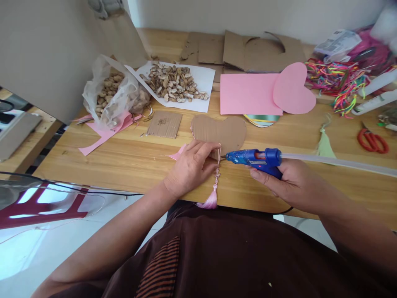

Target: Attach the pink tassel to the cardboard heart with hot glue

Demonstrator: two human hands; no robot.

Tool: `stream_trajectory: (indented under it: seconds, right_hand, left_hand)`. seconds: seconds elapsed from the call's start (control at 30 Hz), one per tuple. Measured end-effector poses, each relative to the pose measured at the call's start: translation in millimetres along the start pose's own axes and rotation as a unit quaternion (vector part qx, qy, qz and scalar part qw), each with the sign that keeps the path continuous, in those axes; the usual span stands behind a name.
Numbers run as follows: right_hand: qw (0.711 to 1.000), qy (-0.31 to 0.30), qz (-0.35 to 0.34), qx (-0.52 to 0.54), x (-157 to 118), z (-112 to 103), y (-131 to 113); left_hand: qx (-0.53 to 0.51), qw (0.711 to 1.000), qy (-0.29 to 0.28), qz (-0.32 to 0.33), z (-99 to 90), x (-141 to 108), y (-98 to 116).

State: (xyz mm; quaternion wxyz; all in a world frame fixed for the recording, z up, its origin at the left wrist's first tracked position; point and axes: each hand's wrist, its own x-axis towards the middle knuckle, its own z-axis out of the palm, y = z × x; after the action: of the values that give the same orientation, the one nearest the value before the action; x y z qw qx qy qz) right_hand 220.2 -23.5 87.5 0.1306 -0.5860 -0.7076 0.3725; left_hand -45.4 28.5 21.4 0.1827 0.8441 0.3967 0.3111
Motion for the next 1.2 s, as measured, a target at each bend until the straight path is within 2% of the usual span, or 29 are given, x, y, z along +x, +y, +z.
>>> stream_trajectory:
  seconds: [0.37, 0.6, 1.2]
  right_hand:
    - [0.996, 0.027, -0.024, -0.086, 5.1, -8.4, -8.0]
    - [0.993, 0.008, -0.010, -0.122, 4.0, -8.7, -5.6]
    - [0.991, 0.010, -0.031, -0.129, 7.2, -10.0, -12.3]
  left_hand:
    - [-0.005, 1.000, 0.004, 0.030, -0.5, -0.3, -1.1]
    - [-0.005, 0.999, 0.001, 0.040, -1.8, 0.0, -1.2]
    - [0.011, 0.998, 0.010, 0.060, -1.0, -1.6, -1.6]
